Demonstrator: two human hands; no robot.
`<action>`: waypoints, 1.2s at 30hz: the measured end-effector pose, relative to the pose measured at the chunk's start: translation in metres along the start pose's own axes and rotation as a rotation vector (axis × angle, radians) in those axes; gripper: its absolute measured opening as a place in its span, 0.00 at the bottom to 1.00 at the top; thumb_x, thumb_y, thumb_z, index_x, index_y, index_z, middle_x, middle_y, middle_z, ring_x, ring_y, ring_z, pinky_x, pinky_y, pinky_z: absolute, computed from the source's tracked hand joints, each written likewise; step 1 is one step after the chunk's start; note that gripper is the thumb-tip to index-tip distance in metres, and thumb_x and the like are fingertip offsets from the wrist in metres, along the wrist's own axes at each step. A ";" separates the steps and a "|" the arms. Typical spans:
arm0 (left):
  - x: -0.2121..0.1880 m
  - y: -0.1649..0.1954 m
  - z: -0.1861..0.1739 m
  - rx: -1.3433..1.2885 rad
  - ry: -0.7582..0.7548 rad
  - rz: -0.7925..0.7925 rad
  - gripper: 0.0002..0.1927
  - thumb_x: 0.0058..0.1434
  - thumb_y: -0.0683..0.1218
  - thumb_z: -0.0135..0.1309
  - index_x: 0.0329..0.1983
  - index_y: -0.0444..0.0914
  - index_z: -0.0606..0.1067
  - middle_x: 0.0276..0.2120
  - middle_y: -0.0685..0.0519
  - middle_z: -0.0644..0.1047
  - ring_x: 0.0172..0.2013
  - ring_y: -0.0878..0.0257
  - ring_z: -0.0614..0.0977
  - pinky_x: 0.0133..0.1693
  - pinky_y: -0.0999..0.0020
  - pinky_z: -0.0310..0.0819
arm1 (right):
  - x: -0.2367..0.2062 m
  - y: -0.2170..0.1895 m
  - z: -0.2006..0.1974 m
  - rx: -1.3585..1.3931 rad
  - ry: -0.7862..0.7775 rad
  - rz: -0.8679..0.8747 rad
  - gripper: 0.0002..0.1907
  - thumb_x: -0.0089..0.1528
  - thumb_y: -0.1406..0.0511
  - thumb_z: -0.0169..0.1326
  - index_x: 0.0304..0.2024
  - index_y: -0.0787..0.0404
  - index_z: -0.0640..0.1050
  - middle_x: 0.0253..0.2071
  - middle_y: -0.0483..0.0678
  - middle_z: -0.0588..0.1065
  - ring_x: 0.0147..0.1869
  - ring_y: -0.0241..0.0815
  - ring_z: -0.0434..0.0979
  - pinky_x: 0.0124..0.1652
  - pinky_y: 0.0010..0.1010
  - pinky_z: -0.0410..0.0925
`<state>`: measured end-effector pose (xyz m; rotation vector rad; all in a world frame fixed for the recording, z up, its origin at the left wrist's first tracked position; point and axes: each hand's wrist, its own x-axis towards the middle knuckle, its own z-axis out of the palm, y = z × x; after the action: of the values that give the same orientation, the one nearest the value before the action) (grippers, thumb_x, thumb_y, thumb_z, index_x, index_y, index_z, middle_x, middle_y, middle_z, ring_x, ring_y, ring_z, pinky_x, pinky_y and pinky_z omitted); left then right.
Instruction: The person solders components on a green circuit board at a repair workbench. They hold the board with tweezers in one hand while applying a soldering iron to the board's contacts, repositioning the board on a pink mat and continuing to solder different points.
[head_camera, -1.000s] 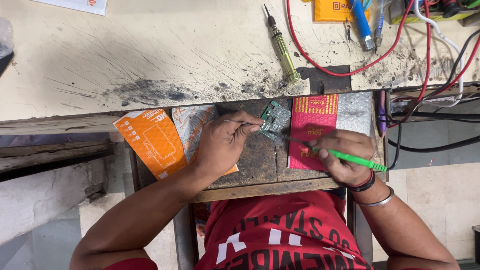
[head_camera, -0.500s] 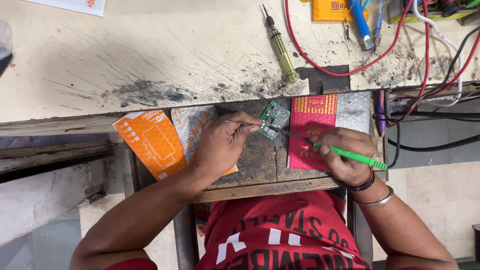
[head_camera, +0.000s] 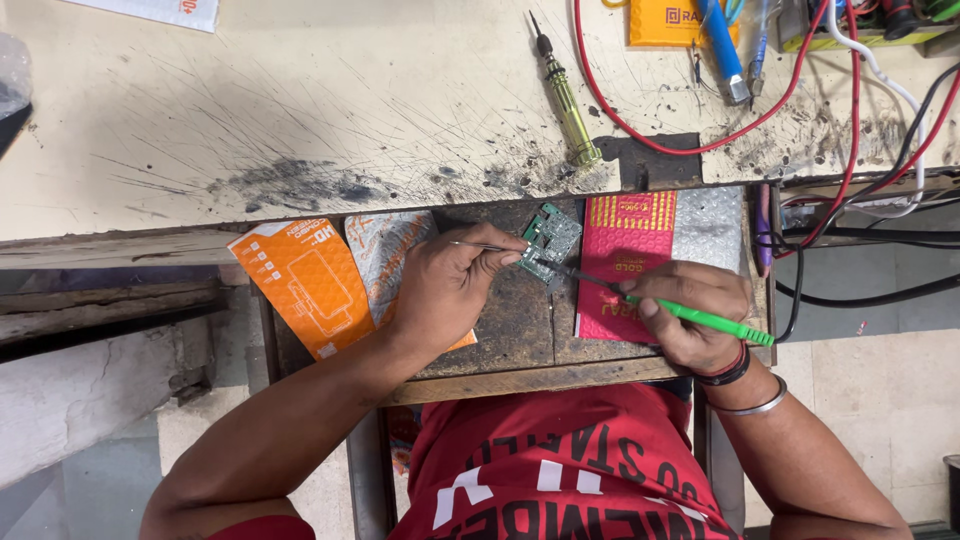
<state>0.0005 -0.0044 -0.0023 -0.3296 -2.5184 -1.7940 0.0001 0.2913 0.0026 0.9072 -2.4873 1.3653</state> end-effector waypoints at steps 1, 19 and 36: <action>0.000 0.000 0.000 0.002 0.000 0.004 0.05 0.68 0.43 0.58 0.43 0.39 0.81 0.38 0.52 0.85 0.39 0.63 0.89 0.38 0.70 0.82 | 0.000 0.000 0.000 -0.003 -0.008 -0.016 0.05 0.61 0.70 0.54 0.33 0.65 0.79 0.34 0.51 0.81 0.34 0.42 0.83 0.36 0.29 0.74; 0.002 0.001 -0.001 0.011 0.006 0.029 0.05 0.67 0.44 0.58 0.43 0.40 0.80 0.38 0.52 0.85 0.38 0.60 0.88 0.38 0.69 0.81 | 0.000 0.000 0.001 0.011 -0.007 -0.042 0.05 0.59 0.70 0.53 0.33 0.64 0.80 0.34 0.52 0.81 0.33 0.42 0.83 0.35 0.28 0.75; 0.004 0.002 0.000 0.013 -0.004 -0.011 0.06 0.66 0.45 0.58 0.42 0.39 0.80 0.35 0.52 0.85 0.36 0.63 0.89 0.34 0.70 0.80 | 0.001 0.006 -0.002 0.050 0.045 0.015 0.06 0.58 0.71 0.53 0.33 0.65 0.81 0.32 0.51 0.82 0.29 0.40 0.83 0.32 0.27 0.75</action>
<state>-0.0035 -0.0035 0.0003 -0.3209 -2.5384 -1.7818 -0.0045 0.2945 0.0001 0.8590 -2.4420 1.4427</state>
